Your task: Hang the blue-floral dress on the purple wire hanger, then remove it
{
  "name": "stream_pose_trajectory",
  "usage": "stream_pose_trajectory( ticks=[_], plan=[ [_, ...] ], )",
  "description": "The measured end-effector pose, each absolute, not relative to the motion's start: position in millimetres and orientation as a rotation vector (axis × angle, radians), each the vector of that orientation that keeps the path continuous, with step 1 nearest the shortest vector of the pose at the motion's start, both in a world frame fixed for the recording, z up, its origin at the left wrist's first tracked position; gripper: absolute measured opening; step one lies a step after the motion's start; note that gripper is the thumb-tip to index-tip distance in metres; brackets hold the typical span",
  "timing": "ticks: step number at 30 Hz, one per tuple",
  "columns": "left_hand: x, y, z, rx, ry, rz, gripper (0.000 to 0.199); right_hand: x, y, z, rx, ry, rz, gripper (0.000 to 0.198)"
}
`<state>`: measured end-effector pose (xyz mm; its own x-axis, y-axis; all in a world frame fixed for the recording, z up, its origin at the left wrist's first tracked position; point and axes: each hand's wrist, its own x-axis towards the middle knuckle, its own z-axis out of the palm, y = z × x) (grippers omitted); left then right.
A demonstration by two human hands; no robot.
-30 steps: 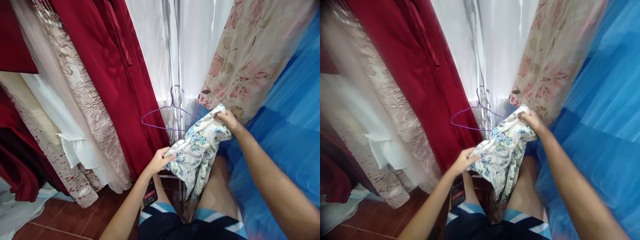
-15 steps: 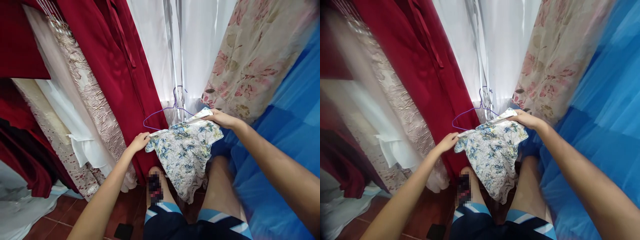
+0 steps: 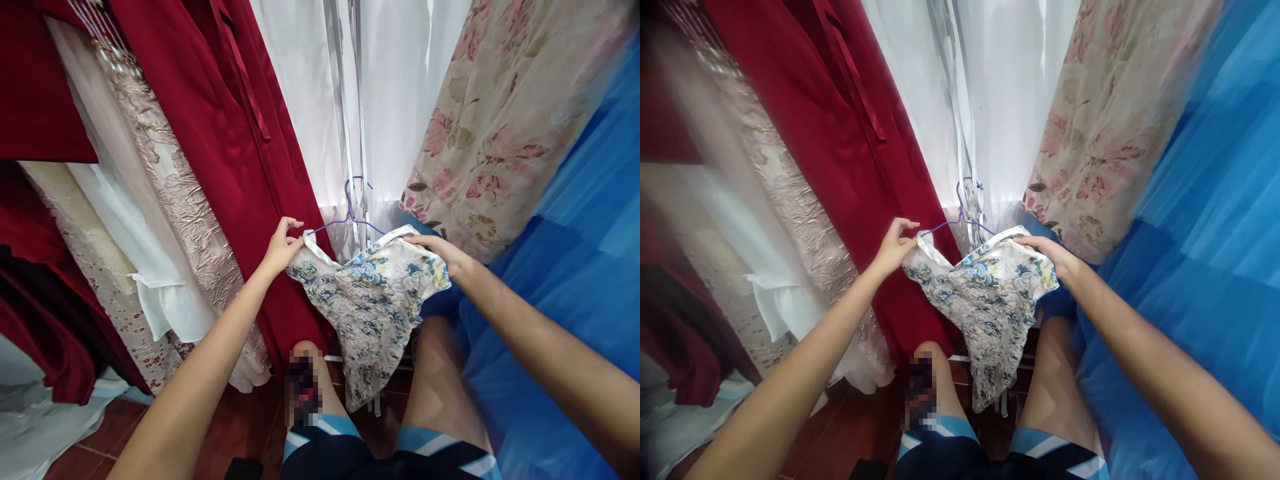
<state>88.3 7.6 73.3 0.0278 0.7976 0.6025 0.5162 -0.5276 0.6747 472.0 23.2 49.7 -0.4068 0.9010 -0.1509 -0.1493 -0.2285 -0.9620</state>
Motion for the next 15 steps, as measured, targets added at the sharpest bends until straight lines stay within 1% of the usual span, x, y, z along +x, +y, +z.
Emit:
stream_pose_trajectory(
  ticks=[2, 3, 6, 9, 11, 15],
  plan=[
    [89, 4, 68, 1.958, 1.417, 1.62, 0.042, 475, 19, 38, -0.875, -1.21, 1.693, 0.024],
    [88, 3, 64, 1.934, 1.446, 1.646, 0.041, 475, 16, 29, -0.822, -1.188, 1.603, 0.026],
    [84, -3, 54, 1.966, 1.533, 1.593, 0.025, 476, 5, -3, -0.757, -1.135, 1.206, 0.028],
    [85, -11, 52, 2.085, 1.623, 1.562, 0.028, 475, -5, -21, -0.79, -1.159, 0.979, 0.031],
    [87, -17, 57, 2.148, 1.652, 1.586, 0.028, 474, -5, -14, -0.783, -1.163, 0.903, 0.033],
    [86, -22, 66, 2.196, 1.772, 1.584, 0.025, 465, 3, 35, -0.744, -1.166, 0.858, 0.028]
  ],
)
